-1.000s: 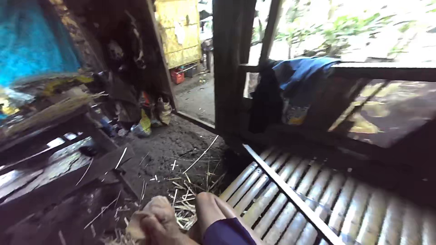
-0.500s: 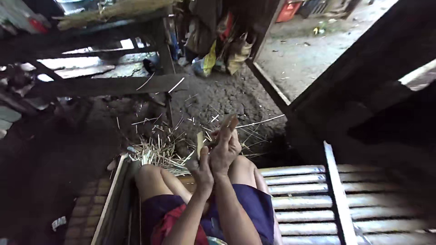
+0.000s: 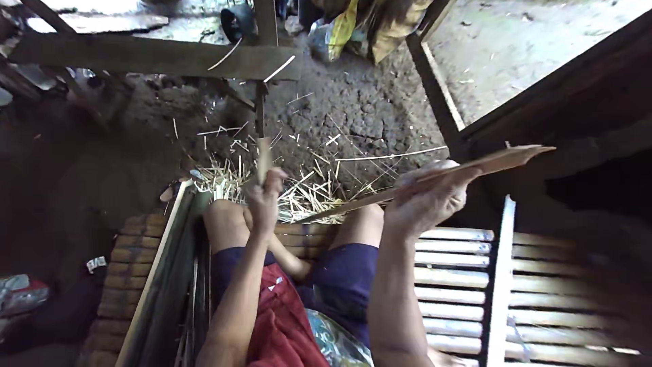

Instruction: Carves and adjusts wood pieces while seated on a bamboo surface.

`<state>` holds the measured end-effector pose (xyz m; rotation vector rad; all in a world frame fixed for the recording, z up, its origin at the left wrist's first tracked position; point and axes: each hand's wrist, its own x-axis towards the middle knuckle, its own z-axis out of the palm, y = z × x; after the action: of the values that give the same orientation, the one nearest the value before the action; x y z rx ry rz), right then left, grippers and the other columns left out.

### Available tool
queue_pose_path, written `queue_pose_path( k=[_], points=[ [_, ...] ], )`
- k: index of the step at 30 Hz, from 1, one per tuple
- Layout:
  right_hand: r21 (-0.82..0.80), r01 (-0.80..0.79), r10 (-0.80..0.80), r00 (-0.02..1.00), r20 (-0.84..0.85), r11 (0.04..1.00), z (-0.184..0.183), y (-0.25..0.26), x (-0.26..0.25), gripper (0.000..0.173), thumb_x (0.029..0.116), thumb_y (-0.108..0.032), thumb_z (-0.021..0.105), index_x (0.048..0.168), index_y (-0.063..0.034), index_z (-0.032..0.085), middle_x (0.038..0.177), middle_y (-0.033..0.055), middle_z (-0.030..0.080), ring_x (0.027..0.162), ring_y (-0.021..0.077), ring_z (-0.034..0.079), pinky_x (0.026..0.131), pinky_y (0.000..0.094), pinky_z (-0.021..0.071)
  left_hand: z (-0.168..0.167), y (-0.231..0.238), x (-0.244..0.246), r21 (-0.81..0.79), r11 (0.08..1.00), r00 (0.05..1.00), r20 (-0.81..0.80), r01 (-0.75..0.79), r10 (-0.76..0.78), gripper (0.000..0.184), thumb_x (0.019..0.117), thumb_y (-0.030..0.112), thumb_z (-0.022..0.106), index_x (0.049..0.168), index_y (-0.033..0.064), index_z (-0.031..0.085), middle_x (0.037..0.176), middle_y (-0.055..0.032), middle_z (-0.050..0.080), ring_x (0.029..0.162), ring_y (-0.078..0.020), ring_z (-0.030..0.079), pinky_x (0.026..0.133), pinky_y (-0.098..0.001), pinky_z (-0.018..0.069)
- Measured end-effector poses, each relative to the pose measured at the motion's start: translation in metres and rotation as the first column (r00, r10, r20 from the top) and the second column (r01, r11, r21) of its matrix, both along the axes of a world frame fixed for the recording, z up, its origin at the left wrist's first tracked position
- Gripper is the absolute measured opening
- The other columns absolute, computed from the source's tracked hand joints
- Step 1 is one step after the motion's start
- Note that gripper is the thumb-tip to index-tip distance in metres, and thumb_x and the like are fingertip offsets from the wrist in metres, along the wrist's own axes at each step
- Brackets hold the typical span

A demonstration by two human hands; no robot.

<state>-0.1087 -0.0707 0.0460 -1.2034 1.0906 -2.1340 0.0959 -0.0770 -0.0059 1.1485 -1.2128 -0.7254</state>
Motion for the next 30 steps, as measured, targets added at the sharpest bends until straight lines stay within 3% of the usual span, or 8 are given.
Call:
queue_pose_path(
  k=[2, 4, 6, 10, 14, 20, 26, 30],
  points=[
    [0.005, -0.182, 0.182, 0.981, -0.064, 0.983, -0.002, 0.007, 0.013, 0.04, 0.1061, -0.054, 0.042, 0.09, -0.0291, 0.07, 0.088, -0.0173, 0.068, 0.076, -0.0006, 0.065, 0.068, 0.0184, 0.0561, 0.007, -0.004, -0.018, -0.062, 0.976, 0.978, 0.0, 0.21, -0.21, 0.037, 0.1055, 0.036, 0.054, 0.102, 0.0012, 0.066, 0.08, 0.0029, 0.062, 0.063, 0.0023, 0.051, 0.059, -0.0157, 0.045],
    [0.066, -0.295, 0.303, 0.935, -0.182, 0.953, -0.004, 0.011, 0.018, 0.031, 0.1052, -0.05, 0.049, 0.107, -0.0296, 0.072, 0.101, -0.0183, 0.068, 0.093, -0.001, 0.065, 0.084, 0.0214, 0.0559, 0.017, -0.009, -0.039, -0.084, 0.92, 0.924, 0.058, 0.382, -0.379, 0.062, 0.106, 0.055, 0.04, 0.099, 0.0, 0.066, 0.078, -0.001, 0.06, 0.062, -0.0017, 0.05, 0.057, -0.0183, 0.0446],
    [0.147, -0.353, 0.378, 0.899, -0.219, 0.924, -0.002, 0.014, 0.017, 0.027, 0.102, -0.044, 0.059, 0.125, -0.0314, 0.061, 0.105, -0.0197, 0.068, 0.094, -0.003, 0.065, 0.085, 0.0196, 0.0564, 0.021, -0.014, -0.051, -0.067, 0.869, 0.863, 0.174, 0.491, -0.474, 0.07, 0.1069, 0.057, 0.03, 0.093, -0.001, 0.066, 0.076, -0.0061, 0.06, 0.062, -0.0094, 0.054, 0.057, -0.026, 0.0487],
    [0.287, -0.298, 0.373, 0.891, -0.259, 0.91, 0.003, 0.02, 0.005, 0.043, 0.0957, -0.036, 0.07, 0.134, -0.0262, 0.053, 0.108, -0.0193, 0.068, 0.09, -0.0042, 0.066, 0.081, 0.0186, 0.0582, 0.005, -0.02, -0.055, 0.015, 0.776, 0.76, 0.191, 0.631, -0.621, 0.066, 0.1091, 0.047, 0.031, 0.091, -0.004, 0.069, 0.076, -0.0097, 0.065, 0.069, -0.0155, 0.062, 0.068, -0.0349, 0.055],
    [0.318, -0.278, 0.39, 0.839, -0.378, 0.906, -0.003, 0.022, -0.002, 0.016, 0.0973, -0.032, 0.068, 0.104, -0.0181, 0.074, 0.107, -0.0115, 0.066, 0.09, -0.0013, 0.065, 0.077, 0.019, 0.0585, -0.012, -0.006, -0.059, 0.024, 0.746, 0.741, 0.094, 0.666, -0.665, 0.066, 0.1083, 0.047, 0.032, 0.094, -0.0063, 0.068, 0.071, -0.0048, 0.061, 0.064, -0.0065, 0.056, 0.065, -0.0256, 0.0503],
    [0.243, -0.273, 0.363, 0.766, -0.531, 0.931, 0.011, 0.033, -0.002, 0.015, 0.1004, -0.035, 0.064, 0.101, -0.0268, 0.076, 0.108, -0.0165, 0.067, 0.1, -0.0038, 0.063, 0.085, 0.0169, 0.0553, -0.027, 0.01, -0.077, -0.308, 0.831, 0.869, -0.029, 0.463, -0.494, 0.04, 0.1052, 0.029, 0.054, 0.098, -0.0078, 0.067, 0.076, -0.0083, 0.066, 0.065, -0.0011, 0.059, 0.063, -0.0182, 0.0522],
    [0.271, -0.354, 0.446, 0.72, -0.531, 0.895, 0.003, 0.025, 0.0, 0.044, 0.104, -0.06, 0.041, 0.108, -0.0297, 0.073, 0.12, -0.0189, 0.06, 0.117, -0.0026, 0.055, 0.1, 0.0204, 0.0483, 0.006, 0.016, -0.075, -0.25, 0.81, 0.841, 0.037, 0.53, -0.539, 0.034, 0.099, 0.016, 0.059, 0.101, -0.0158, 0.07, 0.084, -0.022, 0.072, 0.074, -0.0208, 0.07, 0.074, -0.0368, 0.0577],
    [0.043, -0.294, 0.285, 0.863, -0.417, 0.955, -0.022, 0.014, 0.032, 0.052, 0.1068, -0.059, 0.032, 0.094, -0.0274, 0.072, 0.098, -0.0162, 0.073, 0.108, 0.0037, 0.067, 0.109, 0.0329, 0.0471, 0.002, 0.025, -0.083, -0.171, 0.893, 0.901, -0.056, 0.416, -0.43, 0.036, 0.1001, 0.016, 0.052, 0.1, -0.015, 0.071, 0.09, -0.0226, 0.073, 0.084, -0.0235, 0.071, 0.081, -0.0405, 0.0562]
  ],
)
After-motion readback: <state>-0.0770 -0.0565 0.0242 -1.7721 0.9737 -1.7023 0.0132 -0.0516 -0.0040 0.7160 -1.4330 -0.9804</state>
